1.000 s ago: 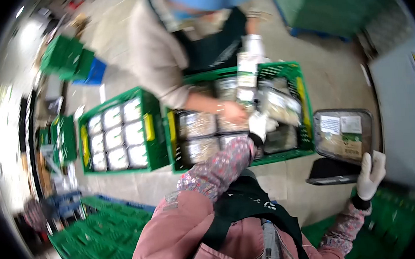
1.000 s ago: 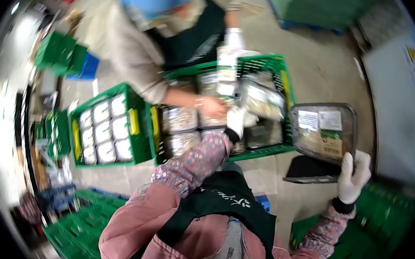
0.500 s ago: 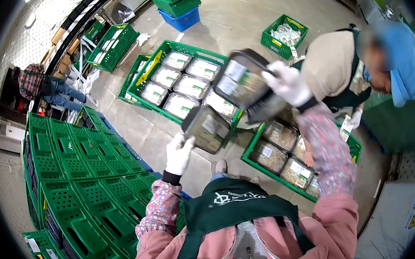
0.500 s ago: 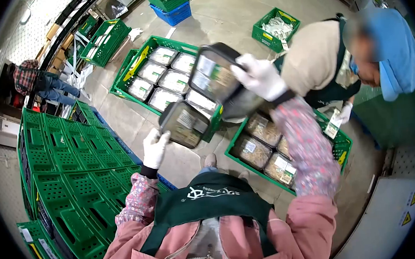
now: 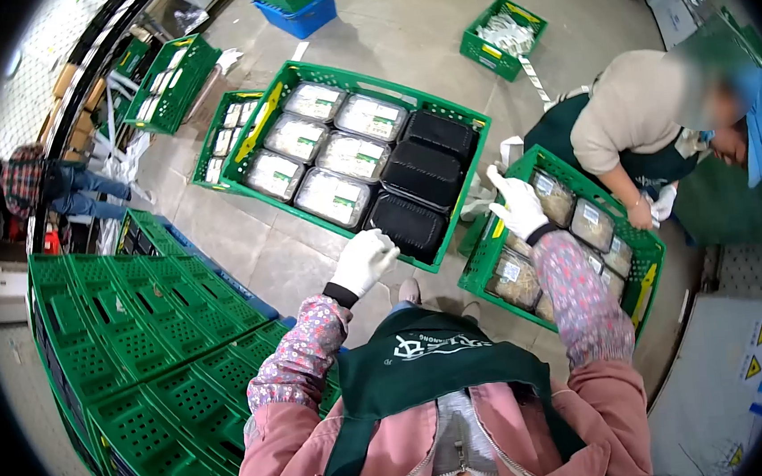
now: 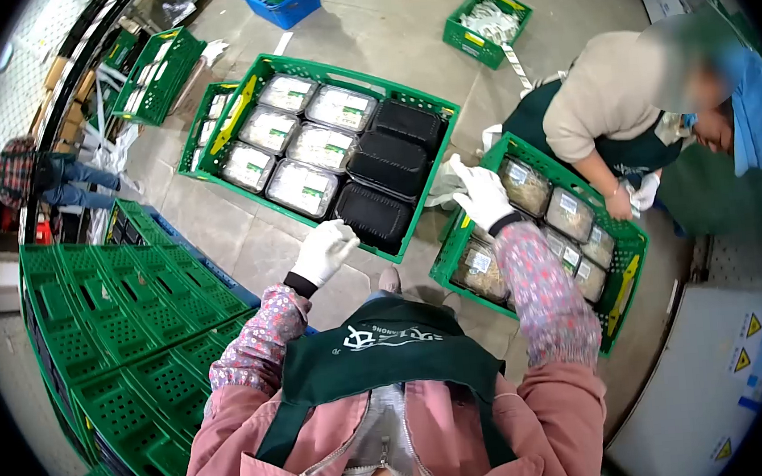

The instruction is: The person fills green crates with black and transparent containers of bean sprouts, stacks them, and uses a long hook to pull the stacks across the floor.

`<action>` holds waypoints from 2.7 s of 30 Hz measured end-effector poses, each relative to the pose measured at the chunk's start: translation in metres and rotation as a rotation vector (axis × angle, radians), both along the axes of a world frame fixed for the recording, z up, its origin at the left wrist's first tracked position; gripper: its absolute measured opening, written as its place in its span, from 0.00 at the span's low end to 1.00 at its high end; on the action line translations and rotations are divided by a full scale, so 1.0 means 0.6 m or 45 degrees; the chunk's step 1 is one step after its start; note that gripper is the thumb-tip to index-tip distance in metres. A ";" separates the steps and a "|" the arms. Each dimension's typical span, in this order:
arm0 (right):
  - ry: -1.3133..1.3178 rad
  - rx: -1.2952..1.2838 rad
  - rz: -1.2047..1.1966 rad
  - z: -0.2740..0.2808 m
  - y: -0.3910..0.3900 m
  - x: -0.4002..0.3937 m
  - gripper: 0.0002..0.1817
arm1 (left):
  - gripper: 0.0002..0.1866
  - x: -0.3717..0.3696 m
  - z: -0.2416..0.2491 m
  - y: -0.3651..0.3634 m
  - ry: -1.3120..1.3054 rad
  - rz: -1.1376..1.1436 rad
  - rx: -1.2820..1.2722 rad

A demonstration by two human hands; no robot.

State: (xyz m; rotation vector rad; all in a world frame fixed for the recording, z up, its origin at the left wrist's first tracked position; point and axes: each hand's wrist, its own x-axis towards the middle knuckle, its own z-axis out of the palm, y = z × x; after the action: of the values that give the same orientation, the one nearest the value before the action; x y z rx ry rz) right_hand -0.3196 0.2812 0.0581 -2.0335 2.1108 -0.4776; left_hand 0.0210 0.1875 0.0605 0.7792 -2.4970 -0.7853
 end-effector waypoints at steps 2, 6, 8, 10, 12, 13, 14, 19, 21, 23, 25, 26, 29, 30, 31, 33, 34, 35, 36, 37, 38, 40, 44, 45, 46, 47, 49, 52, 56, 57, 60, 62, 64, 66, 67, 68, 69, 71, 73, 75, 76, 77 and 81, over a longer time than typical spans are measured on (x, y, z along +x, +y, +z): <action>-0.187 -0.011 -0.243 0.015 0.079 -0.007 0.31 | 0.07 -0.008 -0.028 -0.029 0.130 0.120 0.193; -0.307 -0.190 -0.710 0.004 0.294 -0.043 0.19 | 0.10 -0.035 -0.089 -0.083 0.182 0.464 0.308; -0.279 -0.289 -1.108 -0.016 0.428 -0.075 0.16 | 0.10 -0.056 -0.113 -0.098 0.182 0.519 0.319; -0.326 -0.549 -1.501 -0.001 0.529 -0.092 0.16 | 0.10 -0.082 -0.067 -0.078 0.198 0.488 0.434; -0.233 -0.705 -1.744 -0.013 0.617 -0.125 0.17 | 0.10 -0.106 -0.062 -0.042 0.303 0.426 0.528; -0.168 -0.695 -1.846 -0.025 0.650 -0.141 0.17 | 0.10 -0.120 -0.054 -0.022 0.419 0.383 0.552; -0.054 -0.473 -1.923 -0.043 0.678 -0.159 0.20 | 0.10 -0.134 -0.045 0.005 0.457 0.353 0.738; -0.346 0.256 -1.934 -0.167 0.640 -0.222 0.35 | 0.10 -0.233 0.007 0.152 0.156 0.008 0.896; -0.611 0.452 -1.922 -0.185 0.581 -0.223 0.38 | 0.11 -0.280 0.003 0.214 0.202 -0.107 1.122; -0.680 0.582 -1.842 -0.165 0.532 -0.213 0.38 | 0.10 -0.344 0.019 0.267 0.140 -0.104 1.364; -0.735 0.484 -1.835 -0.241 0.540 -0.236 0.36 | 0.12 -0.387 -0.012 0.293 0.049 -0.067 1.440; -0.795 0.329 -1.816 -0.253 0.547 -0.240 0.34 | 0.13 -0.430 -0.063 0.311 0.044 -0.146 1.371; -0.840 -0.049 -1.673 -0.232 0.581 -0.251 0.21 | 0.15 -0.537 -0.085 0.356 0.034 0.030 1.857; -0.779 -0.115 -1.635 -0.216 0.599 -0.258 0.18 | 0.17 -0.569 -0.117 0.363 0.047 0.001 1.944; -0.558 -0.189 -1.595 -0.179 0.620 -0.262 0.18 | 0.25 -0.589 -0.177 0.365 0.157 -0.154 2.207; -0.561 -0.242 -1.634 -0.121 0.682 -0.276 0.14 | 0.34 -0.667 -0.225 0.390 0.178 0.087 2.444; -0.522 -0.491 -1.592 -0.102 0.714 -0.281 0.12 | 0.38 -0.705 -0.241 0.395 0.201 0.162 2.473; -0.529 -0.544 -1.581 -0.074 0.750 -0.286 0.09 | 0.40 -0.748 -0.256 0.399 0.253 0.436 2.530; -0.516 -0.663 -1.583 -0.046 0.778 -0.287 0.09 | 0.40 -0.784 -0.267 0.396 0.347 0.604 2.502; -0.502 -0.782 -1.583 -0.013 0.798 -0.283 0.08 | 0.40 -0.813 -0.279 0.391 0.440 0.771 2.470; -0.464 -0.661 -1.686 0.036 0.814 -0.272 0.08 | 0.40 -0.829 -0.313 0.388 0.506 0.719 2.482; -0.331 -0.519 -1.789 0.113 0.843 -0.242 0.09 | 0.33 -0.829 -0.374 0.400 0.611 0.627 2.427; -0.296 -0.503 -1.640 0.208 0.843 -0.222 0.11 | 0.16 -0.749 -0.285 0.465 0.599 0.266 1.864; -0.304 -0.477 -1.570 0.234 0.825 -0.222 0.11 | 0.12 -0.704 -0.265 0.476 0.597 0.131 1.698; -0.249 -0.470 -1.428 0.255 0.801 -0.220 0.10 | 0.11 -0.650 -0.206 0.466 0.462 0.061 1.810; -0.181 -0.471 -1.286 0.276 0.772 -0.219 0.10 | 0.10 -0.601 -0.140 0.453 0.334 -0.017 1.925; -0.328 -0.484 -1.085 0.312 0.707 -0.218 0.10 | 0.10 -0.502 -0.065 0.407 0.287 -0.136 1.656; -0.036 -0.629 -0.633 0.336 0.530 -0.215 0.07 | 0.14 -0.350 0.046 0.312 0.242 -0.044 0.937; -0.084 -0.798 0.007 0.345 0.185 -0.130 0.07 | 0.14 -0.136 0.120 0.156 0.047 0.350 0.555; 0.028 -0.786 0.152 0.349 0.094 -0.095 0.05 | 0.14 -0.090 0.122 0.116 0.172 0.362 0.367; -0.254 -0.614 0.459 0.292 -0.161 -0.006 0.07 | 0.10 0.029 0.102 -0.005 0.182 0.574 0.166; -0.124 -0.680 0.589 0.252 -0.302 0.062 0.09 | 0.08 0.068 0.106 -0.068 0.189 0.650 0.044; 0.129 -0.818 0.738 0.173 -0.418 0.106 0.06 | 0.06 0.104 0.055 -0.131 0.132 0.560 -0.194; 0.334 -0.717 0.765 0.100 -0.463 0.134 0.02 | 0.06 0.133 -0.001 -0.173 -0.009 0.425 -0.407; 0.423 -0.595 0.730 0.065 -0.469 0.142 0.02 | 0.06 0.139 -0.013 -0.180 -0.145 0.380 -0.262; 0.545 -0.267 0.638 0.038 -0.459 0.150 0.02 | 0.05 0.142 -0.024 -0.188 -0.274 0.264 -0.282; 0.588 -0.190 0.633 -0.004 -0.440 0.140 0.04 | 0.06 0.144 -0.036 -0.191 -0.398 0.152 -0.305; 0.459 0.026 0.584 -0.053 -0.375 0.128 0.09 | 0.06 0.160 -0.062 -0.176 -0.303 0.069 -0.203; 0.203 -0.046 0.493 -0.040 -0.301 0.132 0.15 | 0.05 0.166 -0.059 -0.177 -0.103 0.091 -0.251; -0.033 -0.133 0.271 -0.014 -0.222 0.133 0.20 | 0.05 0.164 -0.076 -0.192 0.124 0.181 -0.226; -0.166 -0.150 0.136 0.006 -0.181 0.133 0.18 | 0.05 0.153 -0.054 -0.199 0.162 0.214 -0.222; -0.297 -0.172 -0.007 0.023 -0.138 0.131 0.17 | 0.06 0.146 -0.049 -0.209 0.110 0.269 0.063; -0.429 -0.253 -0.454 0.035 0.081 0.071 0.11 | 0.11 0.086 -0.063 -0.273 0.247 0.446 0.019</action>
State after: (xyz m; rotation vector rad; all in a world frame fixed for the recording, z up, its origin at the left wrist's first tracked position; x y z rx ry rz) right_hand -0.2771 0.3297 0.0789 -1.5188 2.2795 -1.0396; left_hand 0.0725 0.0236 0.0230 1.0549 -2.1072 -0.7155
